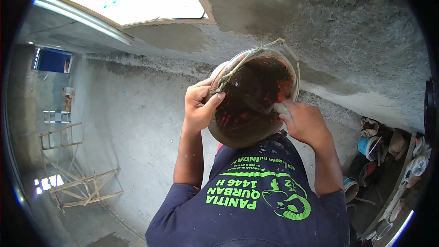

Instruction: The person scoops mortar from a bucket using a trowel and spreads it onto the wall.

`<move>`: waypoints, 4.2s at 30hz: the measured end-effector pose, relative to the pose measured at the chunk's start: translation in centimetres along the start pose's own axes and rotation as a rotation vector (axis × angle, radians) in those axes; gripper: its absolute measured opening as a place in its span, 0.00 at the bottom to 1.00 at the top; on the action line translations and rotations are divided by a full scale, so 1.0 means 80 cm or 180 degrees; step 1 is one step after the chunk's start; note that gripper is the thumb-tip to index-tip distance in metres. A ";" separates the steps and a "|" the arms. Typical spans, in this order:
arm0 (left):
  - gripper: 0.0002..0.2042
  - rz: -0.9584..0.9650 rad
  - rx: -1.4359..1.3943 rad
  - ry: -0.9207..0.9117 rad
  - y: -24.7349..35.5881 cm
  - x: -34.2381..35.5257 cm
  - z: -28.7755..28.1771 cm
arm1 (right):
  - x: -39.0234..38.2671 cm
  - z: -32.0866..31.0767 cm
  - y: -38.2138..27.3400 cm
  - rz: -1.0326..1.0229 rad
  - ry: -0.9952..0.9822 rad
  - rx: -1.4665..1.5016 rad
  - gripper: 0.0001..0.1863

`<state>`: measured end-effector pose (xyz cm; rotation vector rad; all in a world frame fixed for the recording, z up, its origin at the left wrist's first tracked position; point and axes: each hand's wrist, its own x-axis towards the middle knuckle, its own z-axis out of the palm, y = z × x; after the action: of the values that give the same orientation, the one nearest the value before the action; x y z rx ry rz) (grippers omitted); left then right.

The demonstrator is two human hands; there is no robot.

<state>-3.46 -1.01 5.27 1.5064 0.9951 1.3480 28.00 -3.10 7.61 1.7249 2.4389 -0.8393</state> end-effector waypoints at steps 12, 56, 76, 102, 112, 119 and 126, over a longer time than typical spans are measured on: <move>0.10 0.0028 0.0206 -0.0159 0.010 -0.003 -0.006 | -0.002 0.040 -0.024 0.0116 -0.0256 0.0242 0.19; 0.18 -0.1192 -0.0453 0.0621 -0.063 -0.019 -0.039 | -0.033 0.078 0.142 -0.1109 0.0303 0.5611 0.33; 0.18 -0.1106 -0.0786 0.0837 -0.077 -0.026 -0.030 | 0.095 -0.042 0.191 -0.0665 0.4160 0.0389 0.24; 0.17 -0.1061 -0.0707 0.0992 -0.080 -0.034 -0.039 | 0.117 0.012 0.179 -0.0573 0.3384 -0.0153 0.26; 0.17 -0.1099 -0.0799 0.0987 -0.080 -0.033 -0.034 | 0.126 -0.073 0.188 -0.0403 0.4314 -0.0406 0.25; 0.16 -0.1030 -0.0704 0.1057 -0.076 -0.040 -0.045 | 0.091 -0.001 0.228 -0.0521 0.3702 -0.0083 0.25; 0.16 -0.1039 -0.0774 0.0998 -0.079 -0.043 -0.040 | 0.131 -0.074 0.181 -0.0608 0.4340 0.0290 0.23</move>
<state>-7.05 -1.98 -1.65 0.9234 1.1654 1.4298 38.40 12.00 3.39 2.6518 3.2794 0.5311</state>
